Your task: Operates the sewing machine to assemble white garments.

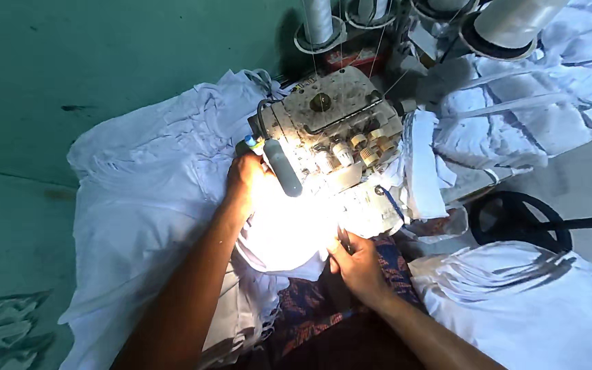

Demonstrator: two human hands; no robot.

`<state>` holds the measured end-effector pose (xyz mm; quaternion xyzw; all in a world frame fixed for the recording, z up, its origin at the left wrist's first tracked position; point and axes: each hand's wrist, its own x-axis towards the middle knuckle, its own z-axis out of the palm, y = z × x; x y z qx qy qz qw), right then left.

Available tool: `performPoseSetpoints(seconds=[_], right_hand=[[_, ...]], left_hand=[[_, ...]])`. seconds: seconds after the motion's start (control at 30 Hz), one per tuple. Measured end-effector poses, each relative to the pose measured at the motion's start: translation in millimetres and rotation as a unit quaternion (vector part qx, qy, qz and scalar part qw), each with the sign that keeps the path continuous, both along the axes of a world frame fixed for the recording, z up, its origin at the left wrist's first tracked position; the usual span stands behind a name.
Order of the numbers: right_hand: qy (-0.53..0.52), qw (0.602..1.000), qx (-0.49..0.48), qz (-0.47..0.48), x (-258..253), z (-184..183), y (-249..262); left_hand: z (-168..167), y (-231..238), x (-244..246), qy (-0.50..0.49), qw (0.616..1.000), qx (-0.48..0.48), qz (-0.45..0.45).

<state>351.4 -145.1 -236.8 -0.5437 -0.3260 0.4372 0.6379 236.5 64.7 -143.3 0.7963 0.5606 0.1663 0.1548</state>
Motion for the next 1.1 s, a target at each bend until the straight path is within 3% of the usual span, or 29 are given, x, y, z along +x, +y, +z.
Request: performPoseSetpoints(seconds=[0.2,0.33,0.43,0.63,0.83,0.97,1.1], right_hand=[[0.012,1.0,0.0,-0.006,-2,-1,-3],[0.007,0.999,-0.031,0.022,1,-3,-7],[-0.003,0.998,-0.049,0.037,5,-1,-4],[-0.049,0.995,-0.075,0.042,10,-6,15],[-0.165,0.984,-0.018,-0.058,34,-27,-32],[-0.137,0.966,-0.089,-0.199,50,-49,-67],[-0.12,0.96,-0.174,-0.186,73,-63,-62]], left_hand=[[-10,-12,-11,-0.02,0.996,0.08,-0.032],[-17,-56,-36,-0.022,0.981,0.166,-0.101],[-37,-76,-53,0.015,0.975,0.166,-0.149],[-53,-52,-74,-0.036,0.984,0.107,-0.139],[-39,-99,-73,-0.108,0.957,0.24,-0.125],[-44,-162,-61,-0.22,0.942,0.168,-0.19],[-72,-194,-33,-0.276,0.922,0.026,-0.27]])
